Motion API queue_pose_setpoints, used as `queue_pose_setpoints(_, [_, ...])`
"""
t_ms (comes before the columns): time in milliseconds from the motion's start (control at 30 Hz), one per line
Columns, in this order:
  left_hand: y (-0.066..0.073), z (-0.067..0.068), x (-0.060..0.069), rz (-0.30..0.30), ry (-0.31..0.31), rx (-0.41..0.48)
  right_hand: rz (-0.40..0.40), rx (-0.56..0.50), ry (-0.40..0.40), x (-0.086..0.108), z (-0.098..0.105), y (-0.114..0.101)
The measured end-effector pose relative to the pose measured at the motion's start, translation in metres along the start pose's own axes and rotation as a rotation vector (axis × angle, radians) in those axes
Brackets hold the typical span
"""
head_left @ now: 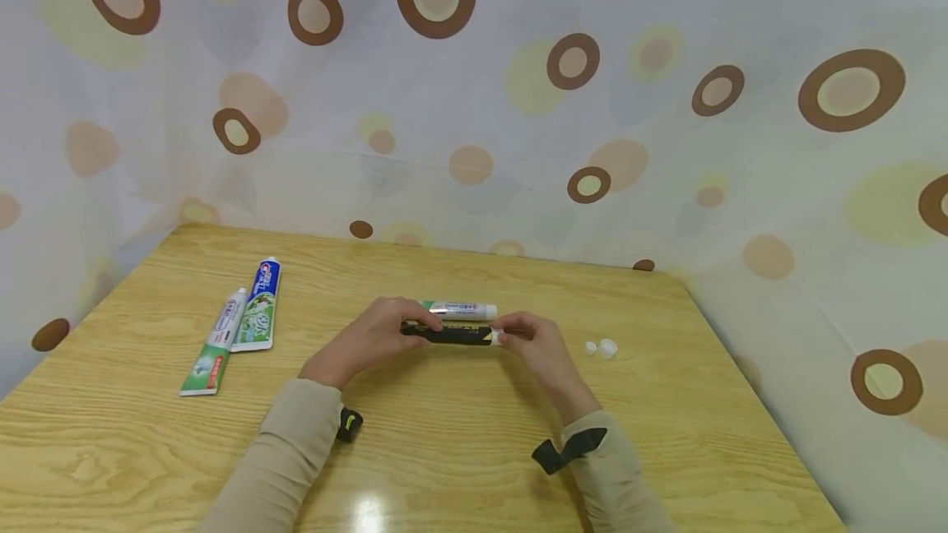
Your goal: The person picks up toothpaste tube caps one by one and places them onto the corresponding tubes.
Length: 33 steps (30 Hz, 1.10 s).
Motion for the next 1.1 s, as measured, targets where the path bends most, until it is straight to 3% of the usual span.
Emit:
queue_pose_setpoints(233, [-0.006,-0.003,-0.002,0.047,-0.041,-0.024,0.034,0.063,0.022,-0.004,-0.003,-0.006])
queue_pose_setpoints(433, [-0.015,-0.011,-0.003,0.089,-0.128,-0.02,0.004,0.099,0.013,-0.003,-0.005,-0.001])
queue_pose_setpoints(567, [-0.02,-0.014,-0.003,0.12,-0.154,-0.008,-0.005,0.071,-0.003,-0.002,-0.007,0.002])
queue_pose_setpoints(733, [-0.02,-0.015,-0.004,0.106,-0.161,-0.02,-0.008,0.007,-0.034,-0.002,-0.009,0.003])
queue_pose_setpoints(967, [-0.021,-0.016,-0.002,0.114,-0.161,-0.039,-0.002,-0.005,-0.073,-0.002,-0.01,0.004])
queue_pose_setpoints(1100, [-0.026,-0.015,0.002,0.175,-0.164,-0.01,0.0,0.032,-0.084,-0.001,-0.006,0.002])
Point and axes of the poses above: each hand's wrist, its own x-axis away from the middle knuckle, its own z-axis out of the back of the hand, y = z × x, the point moved 9 cm from there along -x, towards the middle knuckle, and after that the axes turned 9 degrees about z, right-handed, at the moved point
